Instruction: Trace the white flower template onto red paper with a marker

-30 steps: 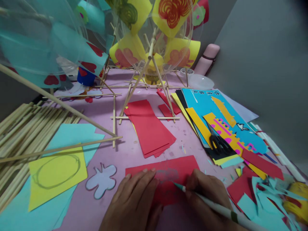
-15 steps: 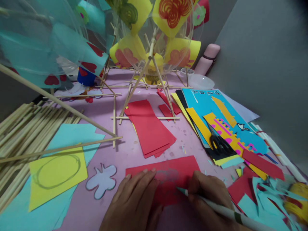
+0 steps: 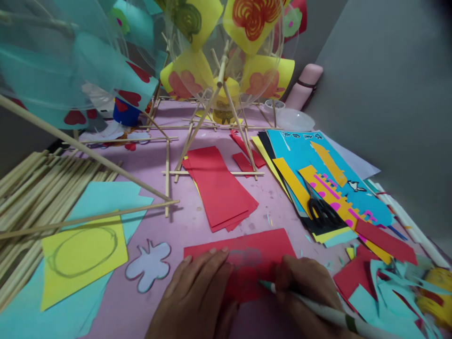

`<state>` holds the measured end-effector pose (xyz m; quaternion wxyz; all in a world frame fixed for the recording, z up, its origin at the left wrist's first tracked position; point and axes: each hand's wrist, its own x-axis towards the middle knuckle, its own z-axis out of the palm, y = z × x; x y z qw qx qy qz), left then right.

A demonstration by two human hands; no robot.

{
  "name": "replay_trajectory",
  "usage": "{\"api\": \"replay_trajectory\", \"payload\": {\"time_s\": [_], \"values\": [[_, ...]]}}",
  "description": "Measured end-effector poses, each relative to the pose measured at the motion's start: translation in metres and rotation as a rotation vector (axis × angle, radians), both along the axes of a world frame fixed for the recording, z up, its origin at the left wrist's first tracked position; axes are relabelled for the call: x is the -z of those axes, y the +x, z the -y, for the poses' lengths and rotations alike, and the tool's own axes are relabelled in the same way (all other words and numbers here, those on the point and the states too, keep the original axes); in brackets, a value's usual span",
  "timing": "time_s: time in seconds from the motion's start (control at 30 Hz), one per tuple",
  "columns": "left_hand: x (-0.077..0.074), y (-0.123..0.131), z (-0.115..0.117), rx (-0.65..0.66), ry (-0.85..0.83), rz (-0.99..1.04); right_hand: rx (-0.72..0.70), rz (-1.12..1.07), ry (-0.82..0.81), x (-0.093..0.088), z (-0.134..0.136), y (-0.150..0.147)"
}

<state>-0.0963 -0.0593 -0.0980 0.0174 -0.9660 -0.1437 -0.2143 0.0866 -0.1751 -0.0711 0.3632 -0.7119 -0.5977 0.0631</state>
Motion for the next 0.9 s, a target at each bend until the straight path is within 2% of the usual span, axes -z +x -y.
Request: {"api": "replay_trajectory", "payload": {"time_s": [0.33,0.63,0.9], "values": [[0.0004,-0.0005,0.0003,-0.001,0.020,-0.002,-0.008,0.007,-0.038,-0.0005,-0.0010,-0.0002],[0.0013,-0.0009,0.0011,0.003,0.023,-0.014,-0.051,-0.015,0.034,0.0043,-0.0010,0.0008],[0.0011,0.0005,0.0014,-0.002,0.025,-0.013,-0.076,-0.038,0.039,0.0013,-0.0019,0.0005]]}}
